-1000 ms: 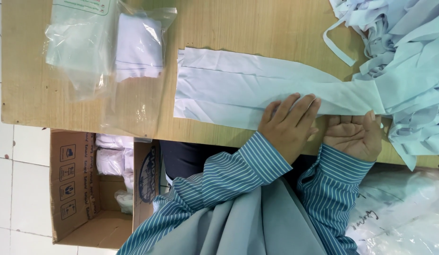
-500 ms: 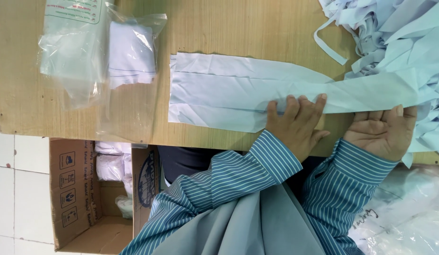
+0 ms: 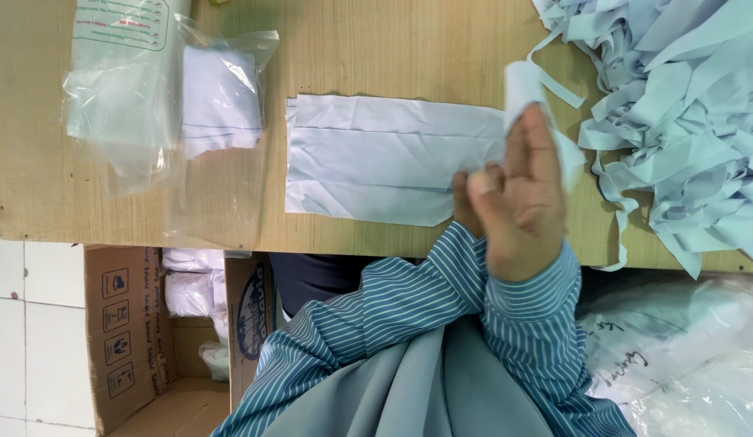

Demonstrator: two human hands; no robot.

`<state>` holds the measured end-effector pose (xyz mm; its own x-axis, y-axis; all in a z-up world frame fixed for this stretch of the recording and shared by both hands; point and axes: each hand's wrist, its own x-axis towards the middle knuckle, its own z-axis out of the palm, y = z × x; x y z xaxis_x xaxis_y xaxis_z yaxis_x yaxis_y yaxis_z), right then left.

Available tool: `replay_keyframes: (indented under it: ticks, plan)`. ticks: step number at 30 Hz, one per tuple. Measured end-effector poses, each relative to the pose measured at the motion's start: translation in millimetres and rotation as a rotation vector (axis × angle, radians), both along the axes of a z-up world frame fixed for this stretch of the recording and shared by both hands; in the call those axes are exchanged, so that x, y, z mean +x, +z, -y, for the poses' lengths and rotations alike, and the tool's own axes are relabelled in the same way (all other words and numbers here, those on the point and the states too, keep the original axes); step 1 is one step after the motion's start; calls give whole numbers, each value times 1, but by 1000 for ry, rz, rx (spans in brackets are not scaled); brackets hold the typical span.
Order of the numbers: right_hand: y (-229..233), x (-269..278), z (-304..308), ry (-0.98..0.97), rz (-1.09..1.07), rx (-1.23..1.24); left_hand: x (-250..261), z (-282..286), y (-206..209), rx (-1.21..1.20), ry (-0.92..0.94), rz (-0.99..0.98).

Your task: The person folds white cloth items one by one on a table and places each folded item into a clear plastic bag.

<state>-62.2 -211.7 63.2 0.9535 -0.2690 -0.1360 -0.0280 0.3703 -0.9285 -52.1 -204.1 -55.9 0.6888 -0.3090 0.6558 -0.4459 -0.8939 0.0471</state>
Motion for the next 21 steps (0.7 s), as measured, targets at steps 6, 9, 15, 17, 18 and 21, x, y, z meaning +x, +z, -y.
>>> replay_keyframes:
  ticks: [6,9,15,17,18,21]
  plan:
    - [-1,3,-24,536,276,-881,-3,-6,6,3,-38,-87]
    - [-9,4,-32,973,321,-952,-8,-6,8,0,-62,-134]
    - [12,-12,-14,628,429,-791,-14,-12,15,4,-101,-230]
    - [12,-14,4,388,402,-843,-15,-16,17,5,-103,-253]
    - [12,-15,14,142,366,-889,-15,-17,19,6,-111,-276]
    - [-26,-13,55,-191,346,-1163,-15,-19,22,3,-125,-321]
